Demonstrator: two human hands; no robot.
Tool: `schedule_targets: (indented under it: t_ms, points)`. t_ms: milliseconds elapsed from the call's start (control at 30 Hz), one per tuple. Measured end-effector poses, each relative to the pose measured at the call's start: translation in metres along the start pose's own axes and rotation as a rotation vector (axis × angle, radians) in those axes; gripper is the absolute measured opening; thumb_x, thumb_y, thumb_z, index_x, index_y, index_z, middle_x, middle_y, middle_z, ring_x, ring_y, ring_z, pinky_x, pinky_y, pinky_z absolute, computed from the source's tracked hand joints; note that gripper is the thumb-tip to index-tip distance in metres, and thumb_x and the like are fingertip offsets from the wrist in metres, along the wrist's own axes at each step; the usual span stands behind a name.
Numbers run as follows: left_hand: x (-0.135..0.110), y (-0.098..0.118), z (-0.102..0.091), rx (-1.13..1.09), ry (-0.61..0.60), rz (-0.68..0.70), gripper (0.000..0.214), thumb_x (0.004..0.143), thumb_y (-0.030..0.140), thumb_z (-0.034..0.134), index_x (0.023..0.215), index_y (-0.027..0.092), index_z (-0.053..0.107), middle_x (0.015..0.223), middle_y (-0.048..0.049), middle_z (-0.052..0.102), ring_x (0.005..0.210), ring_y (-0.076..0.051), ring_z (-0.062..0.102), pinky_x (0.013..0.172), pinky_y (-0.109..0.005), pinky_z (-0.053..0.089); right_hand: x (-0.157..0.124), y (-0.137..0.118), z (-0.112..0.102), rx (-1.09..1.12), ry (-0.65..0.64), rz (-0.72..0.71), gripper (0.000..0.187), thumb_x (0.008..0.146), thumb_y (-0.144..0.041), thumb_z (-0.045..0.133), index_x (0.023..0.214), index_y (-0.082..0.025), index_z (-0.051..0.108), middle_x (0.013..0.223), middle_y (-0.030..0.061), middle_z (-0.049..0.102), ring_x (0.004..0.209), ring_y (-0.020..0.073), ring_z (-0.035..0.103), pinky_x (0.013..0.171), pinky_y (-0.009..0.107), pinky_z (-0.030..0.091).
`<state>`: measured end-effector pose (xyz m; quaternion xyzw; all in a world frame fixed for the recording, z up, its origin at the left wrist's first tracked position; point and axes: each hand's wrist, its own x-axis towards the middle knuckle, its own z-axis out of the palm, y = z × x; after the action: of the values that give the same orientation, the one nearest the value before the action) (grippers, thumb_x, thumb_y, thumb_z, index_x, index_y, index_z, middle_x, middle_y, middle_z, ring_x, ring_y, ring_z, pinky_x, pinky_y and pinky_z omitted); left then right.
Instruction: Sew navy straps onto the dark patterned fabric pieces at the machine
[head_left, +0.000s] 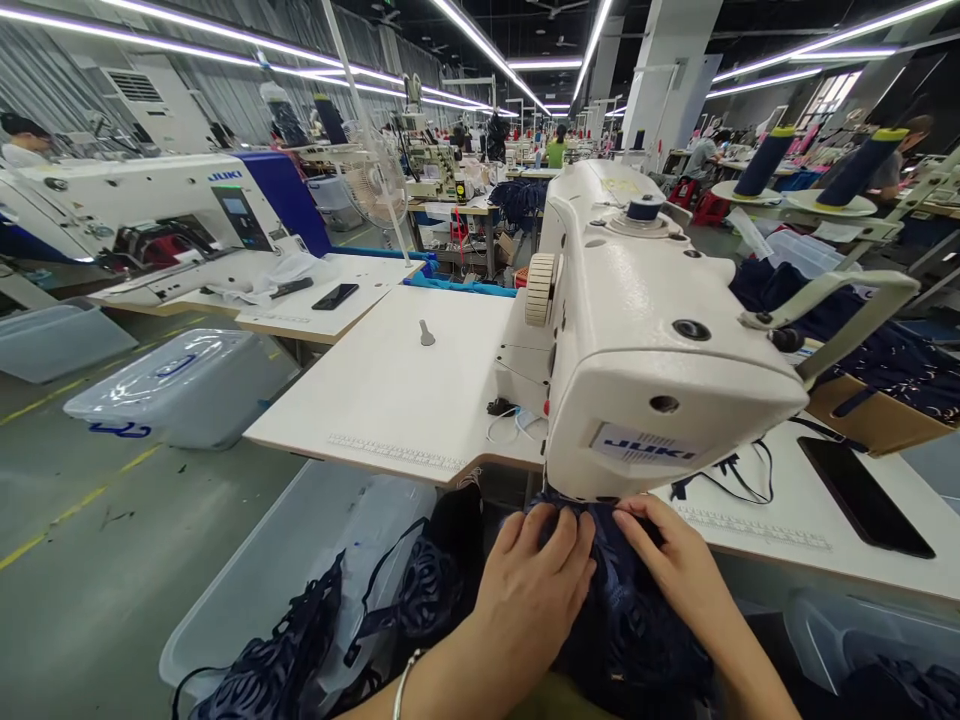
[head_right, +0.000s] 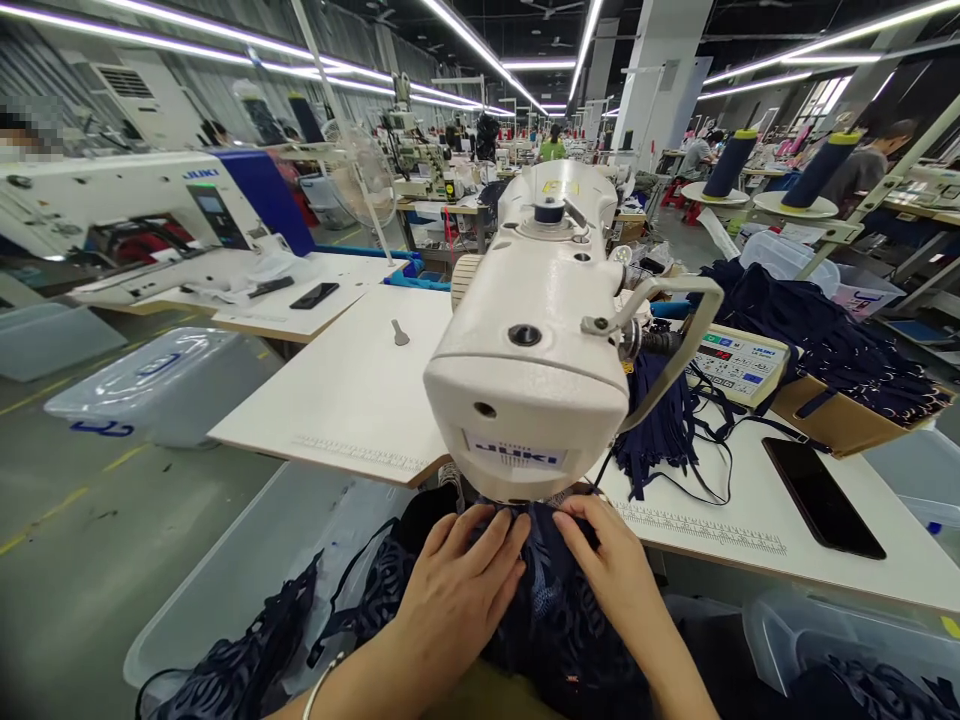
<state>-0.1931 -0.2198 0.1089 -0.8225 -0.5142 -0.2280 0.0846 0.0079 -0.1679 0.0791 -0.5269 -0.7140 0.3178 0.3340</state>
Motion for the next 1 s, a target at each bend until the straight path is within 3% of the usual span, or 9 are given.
schedule_targets:
  t_ms: [167, 300, 433, 533, 667, 733, 800, 867, 1000]
  points:
    - [0.001, -0.001, -0.005, -0.013, -0.04, 0.045, 0.071, 0.089, 0.07, 0.031, 0.129, 0.015, 0.051, 0.121, -0.0062, 0.06, 0.108, -0.028, 0.051, 0.092, -0.04, 0.037, -0.011, 0.025, -0.023, -0.121, -0.012, -0.083, 0.023, 0.093, -0.048, 0.053, 0.093, -0.025, 0.059, 0.091, 0.0024, 0.062, 0.088, 0.0215, 0.06, 0.081, 0.032, 0.045]
    - [0.001, 0.002, -0.003, 0.015, 0.006, 0.035, 0.093, 0.074, 0.086, 0.03, 0.125, 0.012, 0.053, 0.115, -0.0098, 0.062, 0.106, -0.031, 0.052, 0.091, -0.043, 0.04, -0.015, 0.031, -0.035, -0.211, 0.028, -0.093, 0.026, 0.092, -0.052, 0.051, 0.092, -0.026, 0.057, 0.089, 0.0024, 0.061, 0.086, 0.0225, 0.059, 0.079, 0.034, 0.044]
    - [0.0, 0.006, -0.003, 0.026, -0.062, 0.033, 0.082, 0.081, 0.076, 0.043, 0.13, 0.011, 0.048, 0.122, -0.0087, 0.058, 0.112, -0.031, 0.048, 0.095, -0.042, 0.038, -0.016, 0.034, -0.043, -0.258, 0.073, -0.097, 0.027, 0.093, -0.052, 0.05, 0.093, -0.026, 0.058, 0.09, 0.0039, 0.061, 0.089, 0.0234, 0.059, 0.08, 0.034, 0.044]
    - [-0.001, 0.008, -0.005, 0.019, -0.082, 0.033, 0.069, 0.088, 0.063, 0.044, 0.135, 0.011, 0.043, 0.125, -0.0084, 0.056, 0.115, -0.03, 0.045, 0.098, -0.041, 0.036, -0.019, 0.034, -0.049, -0.27, 0.126, -0.072, 0.034, 0.088, -0.059, 0.052, 0.087, -0.025, 0.059, 0.087, 0.0043, 0.062, 0.086, 0.0242, 0.059, 0.078, 0.034, 0.044]
    - [0.001, 0.009, -0.006, 0.034, -0.127, 0.042, 0.065, 0.091, 0.057, 0.041, 0.137, 0.011, 0.041, 0.126, -0.0086, 0.055, 0.116, -0.03, 0.044, 0.099, -0.041, 0.036, -0.026, 0.026, -0.058, -0.23, -0.027, 0.247, 0.041, 0.085, -0.066, 0.05, 0.081, -0.025, 0.055, 0.064, -0.0026, 0.056, 0.059, 0.0172, 0.053, 0.062, 0.027, 0.041]
    - [0.002, 0.011, -0.007, 0.048, -0.136, 0.046, 0.063, 0.091, 0.056, 0.041, 0.136, 0.011, 0.041, 0.125, -0.0085, 0.055, 0.115, -0.03, 0.045, 0.098, -0.041, 0.037, -0.028, 0.021, -0.059, -0.147, -0.152, 0.38, 0.042, 0.087, -0.066, 0.045, 0.082, -0.025, 0.054, 0.054, -0.0051, 0.049, 0.052, 0.0152, 0.046, 0.058, 0.026, 0.038]
    - [0.004, 0.012, -0.008, 0.057, -0.118, 0.049, 0.063, 0.09, 0.055, 0.043, 0.135, 0.011, 0.042, 0.123, -0.0086, 0.057, 0.113, -0.03, 0.046, 0.096, -0.04, 0.039, -0.028, 0.016, -0.059, 0.0, -0.208, 0.42, 0.043, 0.088, -0.065, 0.045, 0.08, -0.024, 0.054, 0.053, -0.0046, 0.049, 0.055, 0.015, 0.044, 0.059, 0.025, 0.036]
    - [0.004, 0.013, -0.009, 0.052, -0.1, 0.051, 0.062, 0.088, 0.052, 0.048, 0.135, 0.011, 0.042, 0.123, -0.0083, 0.057, 0.113, -0.03, 0.046, 0.096, -0.041, 0.04, -0.026, 0.014, -0.057, 0.175, -0.192, 0.412, 0.042, 0.088, -0.063, 0.048, 0.075, -0.022, 0.052, 0.062, -0.0027, 0.052, 0.062, 0.0152, 0.045, 0.062, 0.025, 0.037]
    - [-0.002, 0.004, -0.008, -0.004, -0.06, 0.05, 0.052, 0.083, 0.042, 0.056, 0.127, 0.015, 0.05, 0.122, -0.0088, 0.056, 0.112, -0.03, 0.047, 0.096, -0.043, 0.042, -0.022, 0.009, -0.048, 0.431, -0.054, 0.372, 0.039, 0.086, -0.057, 0.057, 0.071, -0.022, 0.048, 0.07, -0.0034, 0.042, 0.069, 0.0147, 0.04, 0.064, 0.023, 0.036]
